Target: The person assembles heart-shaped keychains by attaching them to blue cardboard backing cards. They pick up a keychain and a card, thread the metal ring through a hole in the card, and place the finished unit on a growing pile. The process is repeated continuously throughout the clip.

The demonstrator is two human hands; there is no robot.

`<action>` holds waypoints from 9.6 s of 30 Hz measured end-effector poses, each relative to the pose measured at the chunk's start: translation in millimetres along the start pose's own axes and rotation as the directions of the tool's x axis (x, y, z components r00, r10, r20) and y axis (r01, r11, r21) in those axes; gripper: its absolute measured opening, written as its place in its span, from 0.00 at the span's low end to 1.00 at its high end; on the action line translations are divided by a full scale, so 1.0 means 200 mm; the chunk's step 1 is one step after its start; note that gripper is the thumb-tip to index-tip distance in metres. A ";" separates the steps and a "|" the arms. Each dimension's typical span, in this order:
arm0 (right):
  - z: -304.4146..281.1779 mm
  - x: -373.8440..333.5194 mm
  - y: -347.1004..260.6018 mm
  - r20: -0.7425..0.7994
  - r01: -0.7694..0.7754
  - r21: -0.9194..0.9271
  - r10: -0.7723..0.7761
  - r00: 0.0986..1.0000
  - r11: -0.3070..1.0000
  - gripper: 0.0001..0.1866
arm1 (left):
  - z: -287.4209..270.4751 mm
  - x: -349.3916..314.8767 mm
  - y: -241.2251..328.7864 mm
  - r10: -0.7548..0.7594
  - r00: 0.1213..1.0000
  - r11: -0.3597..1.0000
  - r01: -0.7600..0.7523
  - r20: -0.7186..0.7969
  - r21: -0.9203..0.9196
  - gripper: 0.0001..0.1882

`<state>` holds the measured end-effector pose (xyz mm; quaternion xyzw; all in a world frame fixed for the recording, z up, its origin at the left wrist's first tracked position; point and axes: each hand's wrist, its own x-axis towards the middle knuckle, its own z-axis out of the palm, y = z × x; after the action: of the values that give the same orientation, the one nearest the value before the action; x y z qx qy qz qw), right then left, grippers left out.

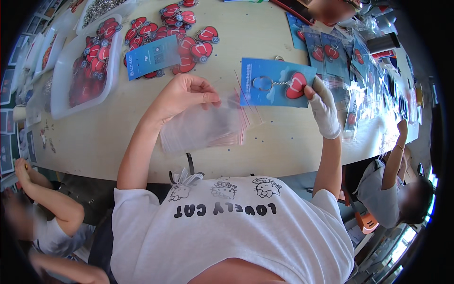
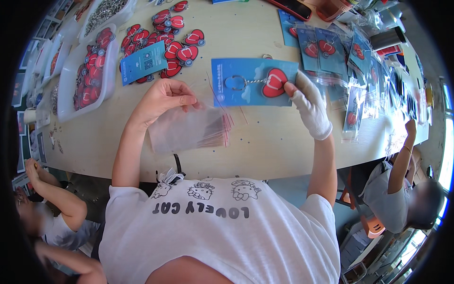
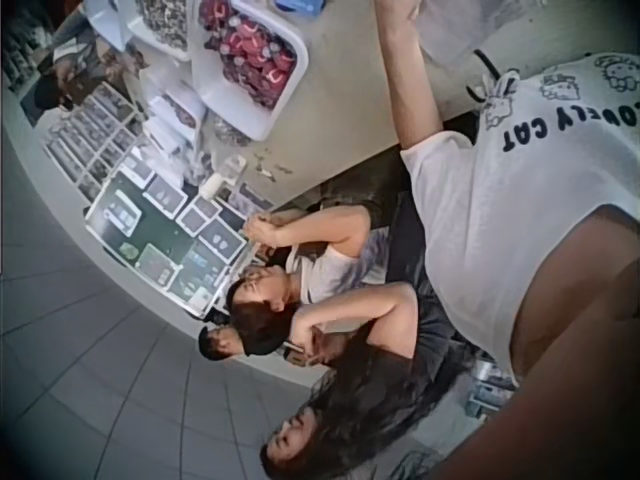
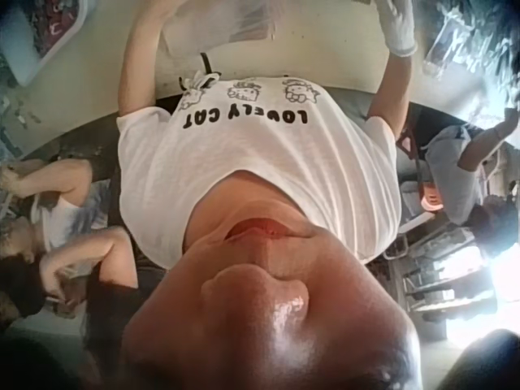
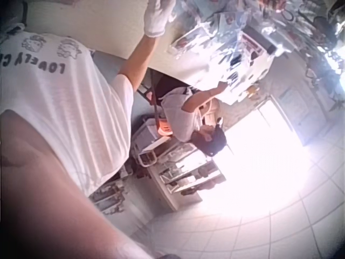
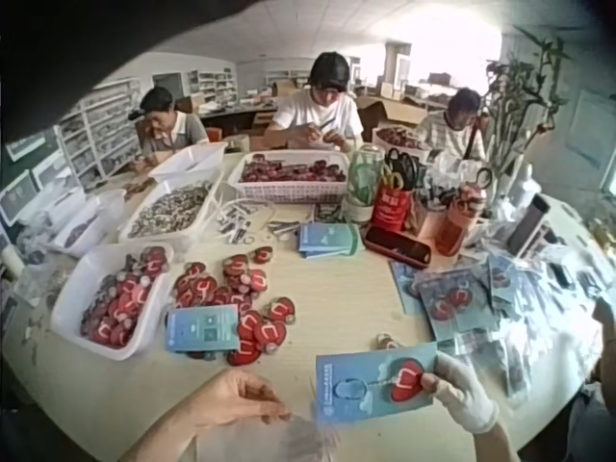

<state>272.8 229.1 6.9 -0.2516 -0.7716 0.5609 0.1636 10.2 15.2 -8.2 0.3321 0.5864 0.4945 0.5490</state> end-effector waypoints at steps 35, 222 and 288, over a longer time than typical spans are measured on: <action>0.32 0.04 -0.06 0.162 -0.215 0.244 0.178 0.970 0.946 0.18 | 0.02 0.15 0.23 0.087 0.982 0.656 -0.185 0.170 0.732 0.12; 0.04 0.19 -0.13 0.252 0.018 -0.160 0.023 0.968 0.987 0.14 | -0.09 -0.08 -0.12 -0.036 0.997 0.991 0.028 -0.063 -0.128 0.06; 0.22 0.19 -0.10 0.041 0.242 -0.018 -0.241 0.970 0.970 0.24 | 0.24 0.35 0.13 0.462 0.879 0.887 -0.458 -0.119 0.058 0.13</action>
<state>214.3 211.9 11.9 -0.1468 -0.8057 0.5329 0.2126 41.5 98.7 -1.6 0.4368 0.5321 0.6226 0.3721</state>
